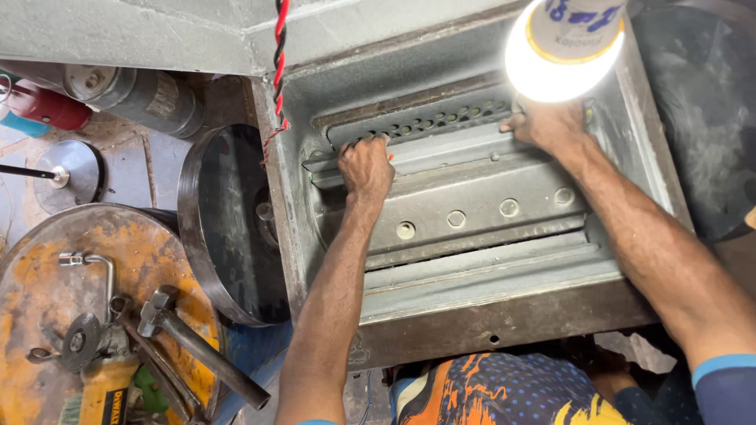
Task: The person uses a wrench to tighten bolts on the underside of a metal machine and adjusts internal components by hand. The task involves repeated tightening and manual manipulation of parts within the machine's housing.
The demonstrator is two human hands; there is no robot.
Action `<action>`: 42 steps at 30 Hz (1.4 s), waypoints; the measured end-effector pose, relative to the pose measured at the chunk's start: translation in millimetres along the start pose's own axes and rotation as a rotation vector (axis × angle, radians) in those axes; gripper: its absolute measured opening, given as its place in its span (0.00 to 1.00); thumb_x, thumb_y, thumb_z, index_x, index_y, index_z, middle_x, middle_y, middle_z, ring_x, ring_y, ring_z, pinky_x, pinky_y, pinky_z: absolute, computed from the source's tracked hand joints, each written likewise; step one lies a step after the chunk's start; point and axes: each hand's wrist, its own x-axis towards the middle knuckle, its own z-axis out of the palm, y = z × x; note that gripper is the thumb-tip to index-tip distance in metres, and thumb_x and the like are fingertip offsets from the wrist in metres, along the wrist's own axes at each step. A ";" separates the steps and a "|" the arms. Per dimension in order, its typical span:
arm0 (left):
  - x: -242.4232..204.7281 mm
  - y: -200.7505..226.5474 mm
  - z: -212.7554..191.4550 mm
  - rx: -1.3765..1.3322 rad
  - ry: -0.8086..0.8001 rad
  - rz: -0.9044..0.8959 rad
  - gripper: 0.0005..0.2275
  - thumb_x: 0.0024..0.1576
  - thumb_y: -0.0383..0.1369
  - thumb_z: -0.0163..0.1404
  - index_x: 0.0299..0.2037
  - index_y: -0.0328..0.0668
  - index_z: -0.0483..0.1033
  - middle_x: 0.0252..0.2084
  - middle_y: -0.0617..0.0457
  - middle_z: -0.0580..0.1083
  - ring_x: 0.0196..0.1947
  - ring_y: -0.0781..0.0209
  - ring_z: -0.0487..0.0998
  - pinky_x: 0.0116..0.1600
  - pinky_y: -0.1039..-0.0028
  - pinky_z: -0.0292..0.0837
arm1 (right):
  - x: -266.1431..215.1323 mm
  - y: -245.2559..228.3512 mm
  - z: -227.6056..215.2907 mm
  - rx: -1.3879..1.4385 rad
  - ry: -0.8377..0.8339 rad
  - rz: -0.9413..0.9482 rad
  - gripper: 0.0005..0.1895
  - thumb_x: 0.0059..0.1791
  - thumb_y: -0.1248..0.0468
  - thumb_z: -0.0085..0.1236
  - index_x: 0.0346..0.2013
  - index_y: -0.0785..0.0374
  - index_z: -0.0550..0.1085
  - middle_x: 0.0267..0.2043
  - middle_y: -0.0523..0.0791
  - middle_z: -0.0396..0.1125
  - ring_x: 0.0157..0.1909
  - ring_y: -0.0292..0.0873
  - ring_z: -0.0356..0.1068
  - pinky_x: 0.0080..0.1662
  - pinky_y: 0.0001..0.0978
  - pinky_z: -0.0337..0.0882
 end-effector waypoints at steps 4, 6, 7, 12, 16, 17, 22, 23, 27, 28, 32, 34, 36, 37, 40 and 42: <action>3.7 1.2 -4.6 -0.010 0.072 0.032 0.12 0.46 0.21 0.59 0.40 0.44 0.86 0.33 0.45 0.82 0.31 0.53 0.83 0.44 0.60 0.76 | 3.5 -6.4 -8.7 -0.023 0.044 -0.022 0.10 0.48 0.57 0.68 0.32 0.60 0.79 0.30 0.47 0.73 0.35 0.48 0.71 0.40 0.47 0.69; 4.5 3.4 -6.4 -0.003 0.066 0.033 0.12 0.47 0.20 0.58 0.41 0.43 0.86 0.34 0.45 0.82 0.30 0.52 0.84 0.42 0.60 0.77 | 3.7 -10.3 -13.2 -0.040 0.053 -0.023 0.14 0.46 0.54 0.70 0.33 0.61 0.78 0.32 0.48 0.73 0.37 0.50 0.71 0.42 0.49 0.69; 5.7 3.6 -7.5 -0.013 0.074 0.031 0.12 0.48 0.20 0.58 0.41 0.44 0.86 0.34 0.45 0.82 0.31 0.52 0.84 0.42 0.60 0.77 | 5.1 -12.9 -14.8 -0.047 0.059 -0.025 0.16 0.45 0.53 0.70 0.34 0.61 0.78 0.33 0.49 0.73 0.39 0.51 0.71 0.42 0.50 0.69; 7.9 0.9 -7.8 -0.028 0.078 0.035 0.12 0.48 0.22 0.59 0.41 0.43 0.86 0.34 0.43 0.82 0.33 0.50 0.84 0.40 0.60 0.78 | 12.1 -18.6 -15.7 -0.074 0.010 0.016 0.17 0.45 0.52 0.70 0.35 0.62 0.77 0.36 0.50 0.73 0.41 0.53 0.72 0.44 0.52 0.70; 13.4 1.4 -3.3 -0.012 0.001 -0.008 0.12 0.48 0.22 0.58 0.42 0.43 0.86 0.34 0.43 0.82 0.31 0.51 0.84 0.38 0.60 0.79 | 12.1 -14.4 -16.2 -0.044 0.096 -0.006 0.18 0.45 0.53 0.70 0.37 0.63 0.77 0.38 0.52 0.73 0.42 0.54 0.71 0.45 0.50 0.71; 12.9 1.5 -2.1 -0.024 0.002 -0.020 0.13 0.49 0.21 0.58 0.43 0.43 0.85 0.34 0.43 0.82 0.30 0.52 0.84 0.36 0.61 0.79 | 10.8 -15.2 -15.4 -0.022 0.148 -0.034 0.19 0.44 0.53 0.70 0.37 0.64 0.76 0.38 0.52 0.72 0.42 0.54 0.71 0.45 0.50 0.71; 10.4 1.1 -0.2 -0.043 0.032 -0.017 0.12 0.51 0.21 0.58 0.44 0.43 0.85 0.35 0.44 0.82 0.30 0.54 0.84 0.35 0.62 0.79 | 9.8 -20.1 -18.6 -0.089 0.054 0.018 0.14 0.46 0.54 0.68 0.33 0.62 0.77 0.34 0.50 0.72 0.38 0.52 0.71 0.42 0.50 0.71; 10.1 1.4 -0.7 -0.041 0.019 -0.018 0.12 0.51 0.21 0.58 0.44 0.42 0.85 0.35 0.43 0.82 0.29 0.54 0.84 0.34 0.62 0.79 | 9.6 -20.9 -19.0 -0.095 0.015 0.051 0.12 0.48 0.56 0.67 0.32 0.62 0.78 0.33 0.49 0.72 0.37 0.51 0.71 0.41 0.50 0.71; 7.3 2.4 -6.3 -0.026 0.033 -0.006 0.14 0.47 0.19 0.58 0.42 0.44 0.86 0.36 0.43 0.82 0.31 0.52 0.85 0.38 0.60 0.79 | 10.1 -20.2 -19.2 -0.044 -0.024 0.056 0.17 0.46 0.51 0.69 0.28 0.62 0.77 0.29 0.49 0.72 0.33 0.50 0.70 0.39 0.50 0.69; 7.2 2.7 -9.0 -0.032 0.027 -0.007 0.14 0.47 0.19 0.58 0.42 0.43 0.86 0.35 0.43 0.82 0.32 0.52 0.85 0.40 0.59 0.79 | 11.1 -19.2 -19.4 -0.058 -0.033 0.048 0.16 0.46 0.52 0.69 0.28 0.62 0.77 0.28 0.48 0.72 0.32 0.49 0.70 0.38 0.49 0.69; 5.8 5.0 -15.7 -0.059 0.053 -0.004 0.13 0.46 0.20 0.58 0.41 0.43 0.85 0.35 0.43 0.82 0.33 0.50 0.85 0.42 0.59 0.79 | 8.3 -12.3 -18.0 -0.052 -0.026 -0.009 0.16 0.51 0.53 0.67 0.27 0.61 0.77 0.26 0.46 0.71 0.28 0.47 0.69 0.36 0.45 0.69; 3.8 5.9 -15.1 -0.057 0.079 0.008 0.14 0.44 0.20 0.59 0.40 0.43 0.86 0.35 0.43 0.82 0.34 0.49 0.85 0.43 0.59 0.79 | 5.9 -9.3 -15.7 -0.040 -0.016 -0.024 0.18 0.47 0.50 0.70 0.27 0.61 0.78 0.24 0.46 0.71 0.28 0.47 0.68 0.36 0.47 0.68; 2.1 4.5 -13.1 -0.038 0.093 0.029 0.16 0.43 0.20 0.59 0.41 0.43 0.86 0.33 0.43 0.82 0.33 0.50 0.85 0.45 0.60 0.79 | 5.9 -8.9 -12.6 -0.028 0.009 -0.043 0.18 0.45 0.50 0.71 0.27 0.61 0.78 0.24 0.46 0.70 0.28 0.47 0.68 0.35 0.46 0.68; 2.3 3.8 -11.8 -0.036 0.089 0.026 0.15 0.43 0.20 0.59 0.41 0.43 0.85 0.33 0.43 0.82 0.32 0.50 0.85 0.44 0.60 0.79 | 6.2 -9.0 -11.6 -0.026 0.020 -0.043 0.18 0.45 0.50 0.71 0.28 0.61 0.78 0.24 0.47 0.70 0.28 0.47 0.68 0.35 0.46 0.68; 4.4 1.9 -6.8 -0.030 0.061 0.010 0.15 0.45 0.20 0.59 0.43 0.42 0.85 0.34 0.43 0.82 0.32 0.51 0.84 0.41 0.60 0.79 | 6.8 -7.8 -10.1 -0.011 0.019 -0.032 0.17 0.45 0.51 0.72 0.28 0.61 0.78 0.25 0.47 0.71 0.28 0.47 0.68 0.36 0.46 0.69; 5.6 2.4 -3.4 -0.028 0.017 -0.015 0.15 0.47 0.19 0.58 0.45 0.40 0.84 0.35 0.42 0.82 0.30 0.52 0.84 0.35 0.60 0.79 | 6.1 -5.7 -9.6 -0.010 0.012 -0.020 0.16 0.45 0.52 0.72 0.28 0.61 0.79 0.25 0.47 0.71 0.29 0.47 0.69 0.36 0.46 0.69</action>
